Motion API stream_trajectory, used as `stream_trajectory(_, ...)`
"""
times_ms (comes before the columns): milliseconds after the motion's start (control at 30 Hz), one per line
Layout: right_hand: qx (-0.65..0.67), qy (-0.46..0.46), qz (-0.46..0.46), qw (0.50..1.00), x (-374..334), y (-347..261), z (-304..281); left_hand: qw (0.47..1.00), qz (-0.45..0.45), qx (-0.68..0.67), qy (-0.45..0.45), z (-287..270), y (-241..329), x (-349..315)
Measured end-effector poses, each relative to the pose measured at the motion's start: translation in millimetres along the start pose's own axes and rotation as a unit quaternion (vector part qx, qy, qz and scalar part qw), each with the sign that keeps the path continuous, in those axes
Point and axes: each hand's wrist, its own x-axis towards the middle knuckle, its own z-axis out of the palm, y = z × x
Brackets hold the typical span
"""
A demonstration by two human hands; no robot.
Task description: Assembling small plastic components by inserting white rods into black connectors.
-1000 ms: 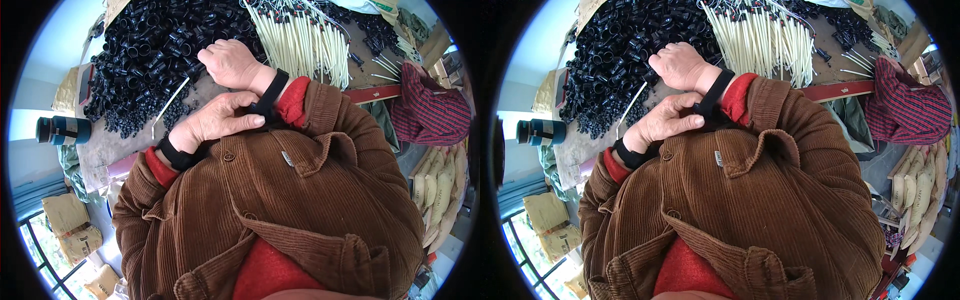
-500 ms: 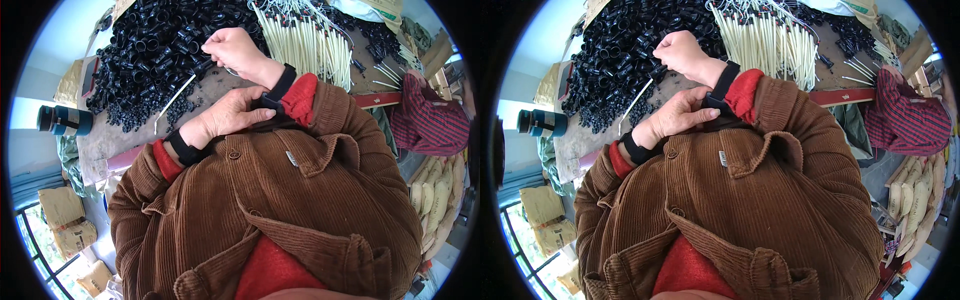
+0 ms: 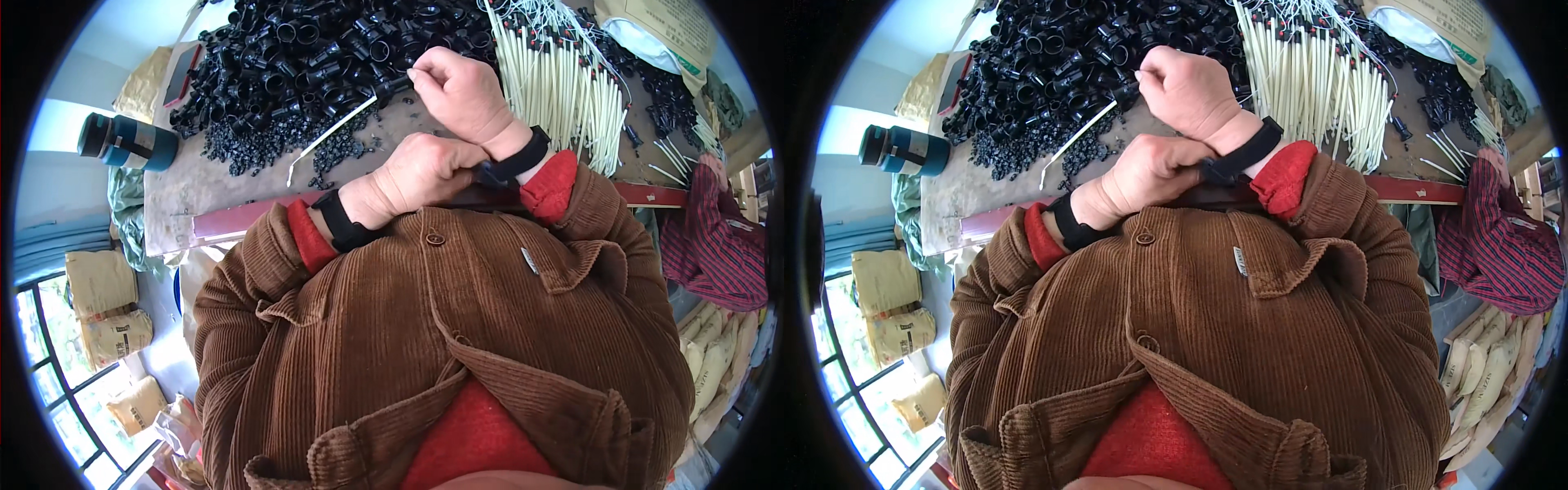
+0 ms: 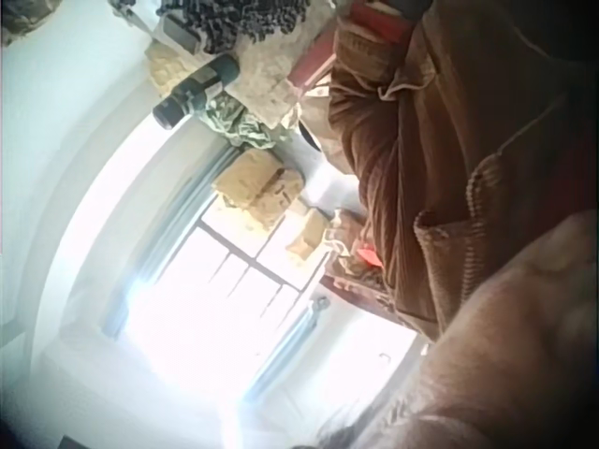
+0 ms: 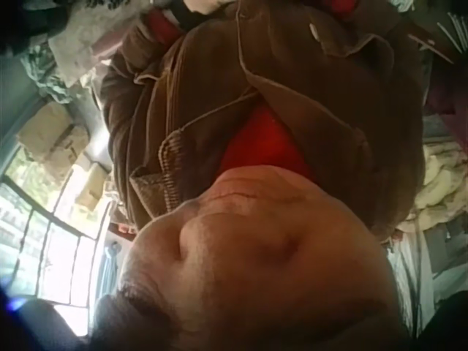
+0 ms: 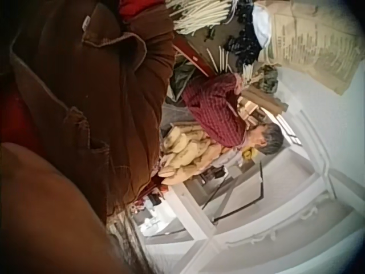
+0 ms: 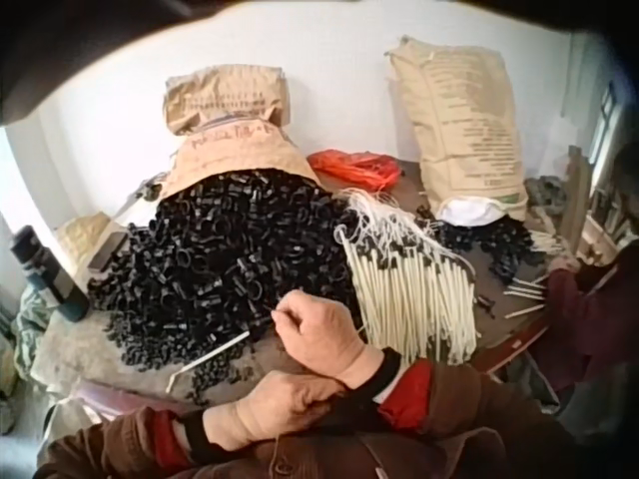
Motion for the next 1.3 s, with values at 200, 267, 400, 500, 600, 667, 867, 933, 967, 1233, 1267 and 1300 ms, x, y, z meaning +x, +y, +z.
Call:
stream_trajectory(200,0.407,0.004,0.402,0.820,19.7,3.7,-16.3,0.984,-0.078,-0.157,-0.035,13.6,-1.0,12.3)
stream_trajectory(267,0.504,0.016,0.438,0.744,29.1,6.1,-20.3,0.995,0.013,-0.096,0.031,10.1,1.3,15.2)
stream_trajectory(400,0.606,-0.006,0.347,0.715,32.0,16.6,-31.9,0.982,-0.046,-0.150,0.109,-3.3,9.8,11.8)
stream_trajectory(500,0.636,-0.025,0.286,0.716,35.2,13.4,-48.6,0.974,-0.132,-0.136,0.126,-20.7,5.6,-2.5)
stream_trajectory(600,0.653,-0.024,0.276,0.705,33.3,22.1,-64.6,0.973,-0.181,-0.081,0.119,-42.3,0.8,-22.4)
stream_trajectory(667,0.652,-0.034,0.388,0.651,24.5,52.9,-71.2,0.969,-0.204,-0.073,0.121,-62.7,-0.7,-41.5)
stream_trajectory(867,0.616,0.005,0.413,0.671,14.8,67.8,-74.1,0.928,-0.355,-0.083,0.074,-108.3,2.8,-74.2)
stream_trajectory(933,0.651,-0.003,0.400,0.646,24.1,54.8,-72.4,0.921,-0.369,-0.112,0.061,-100.3,8.2,-65.6)
stream_trajectory(967,0.678,0.025,0.422,0.601,39.7,37.9,-62.6,0.917,-0.346,-0.190,0.061,-88.9,13.2,-47.5)
stream_trajectory(1233,0.671,0.155,0.415,0.595,67.9,-22.2,-26.0,0.796,-0.234,-0.557,0.027,-20.1,11.2,27.6)
stream_trajectory(1267,0.667,0.172,0.422,0.589,66.0,-22.5,-22.3,0.778,-0.255,-0.574,0.004,-17.1,8.6,29.0)
stream_trajectory(1300,0.667,0.175,0.420,0.590,63.5,-18.5,-16.2,0.759,-0.276,-0.589,-0.018,-14.4,7.1,30.0)
